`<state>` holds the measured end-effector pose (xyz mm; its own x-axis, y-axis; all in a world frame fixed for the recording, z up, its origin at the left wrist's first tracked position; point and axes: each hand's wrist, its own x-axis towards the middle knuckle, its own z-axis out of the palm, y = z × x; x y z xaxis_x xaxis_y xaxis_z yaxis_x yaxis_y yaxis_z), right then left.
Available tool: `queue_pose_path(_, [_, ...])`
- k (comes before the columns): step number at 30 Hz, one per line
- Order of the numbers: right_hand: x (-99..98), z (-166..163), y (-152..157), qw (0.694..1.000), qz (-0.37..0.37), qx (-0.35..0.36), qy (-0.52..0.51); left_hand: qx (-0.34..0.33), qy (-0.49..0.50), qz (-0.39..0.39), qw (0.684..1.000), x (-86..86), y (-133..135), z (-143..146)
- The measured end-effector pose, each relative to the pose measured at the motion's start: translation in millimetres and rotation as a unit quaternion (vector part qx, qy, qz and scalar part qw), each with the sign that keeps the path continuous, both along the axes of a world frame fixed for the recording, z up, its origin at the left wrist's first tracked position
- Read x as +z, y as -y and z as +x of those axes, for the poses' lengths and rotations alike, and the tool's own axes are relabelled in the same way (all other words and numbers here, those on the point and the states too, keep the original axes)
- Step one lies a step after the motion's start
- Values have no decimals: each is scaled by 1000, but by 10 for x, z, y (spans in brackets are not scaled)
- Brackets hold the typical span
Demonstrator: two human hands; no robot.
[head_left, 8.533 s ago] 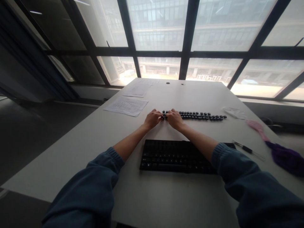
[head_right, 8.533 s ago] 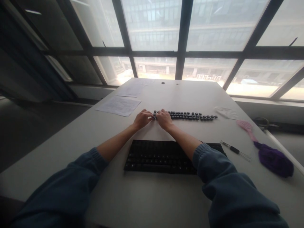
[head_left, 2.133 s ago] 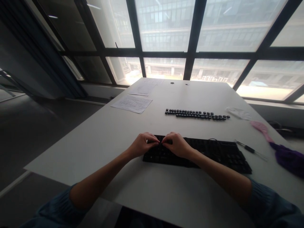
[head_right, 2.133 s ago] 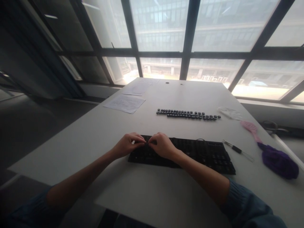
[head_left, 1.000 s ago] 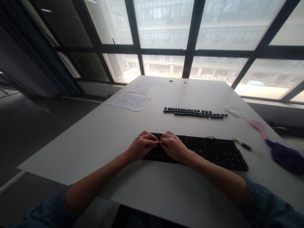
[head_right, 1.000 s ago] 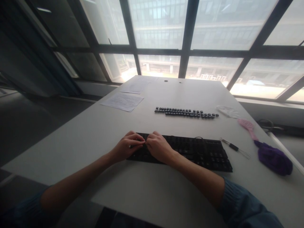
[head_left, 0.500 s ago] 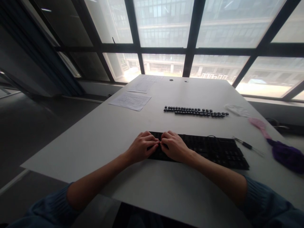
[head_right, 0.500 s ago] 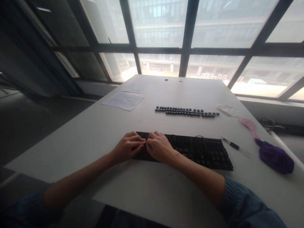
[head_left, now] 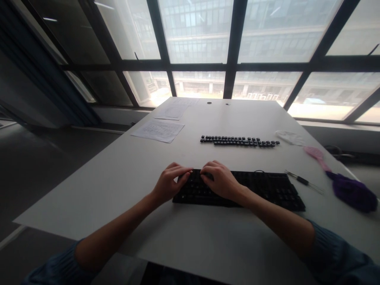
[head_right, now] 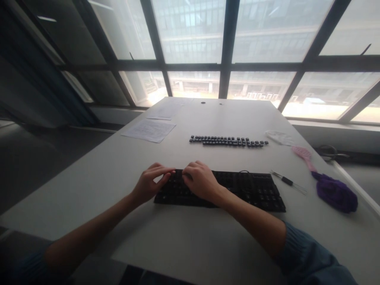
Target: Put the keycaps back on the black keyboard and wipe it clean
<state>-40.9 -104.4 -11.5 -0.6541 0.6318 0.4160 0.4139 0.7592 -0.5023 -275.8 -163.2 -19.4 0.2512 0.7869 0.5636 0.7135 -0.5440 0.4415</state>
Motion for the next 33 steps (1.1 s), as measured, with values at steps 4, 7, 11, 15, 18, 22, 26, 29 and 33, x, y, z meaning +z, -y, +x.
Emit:
queue_pose_path(4, [69, 217, -526, 991, 9, -129, 20, 0, -35, 3, 999, 243, -332, 75])
queue_pose_path(7, [46, 318, -1041, 976, 32, -198, 80, 13, -71, 7, 997, 309, -825, 198])
queue_pose_path(11, [-26, 315, -1512, 958, 75, -222, 166, 45, -128, -8, 991, 176, -1561, 406])
queue_pose_path(15, [-127, 238, -1679, 958, 89, -200, 187, 44, -189, -19, 981, -7, -2005, 590])
queue_pose_path(18, [-190, 187, -1730, 961, 95, -177, 191, 32, -198, -15, 980, -98, -2138, 679])
queue_pose_path(22, [-241, 151, -1781, 961, 107, -156, 201, 27, -198, 7, 980, -181, -2238, 719])
queue_pose_path(26, [-278, 139, -1794, 961, 113, -146, 208, 12, -180, -5, 984, -237, -2281, 711])
queue_pose_path(29, [-287, 132, -1779, 962, 110, -143, 206, 8, -171, -15, 985, -251, -2262, 717])
queue_pose_path(33, [-241, 129, -1722, 964, 96, -154, 194, 23, -150, -27, 988, -215, -2219, 712])
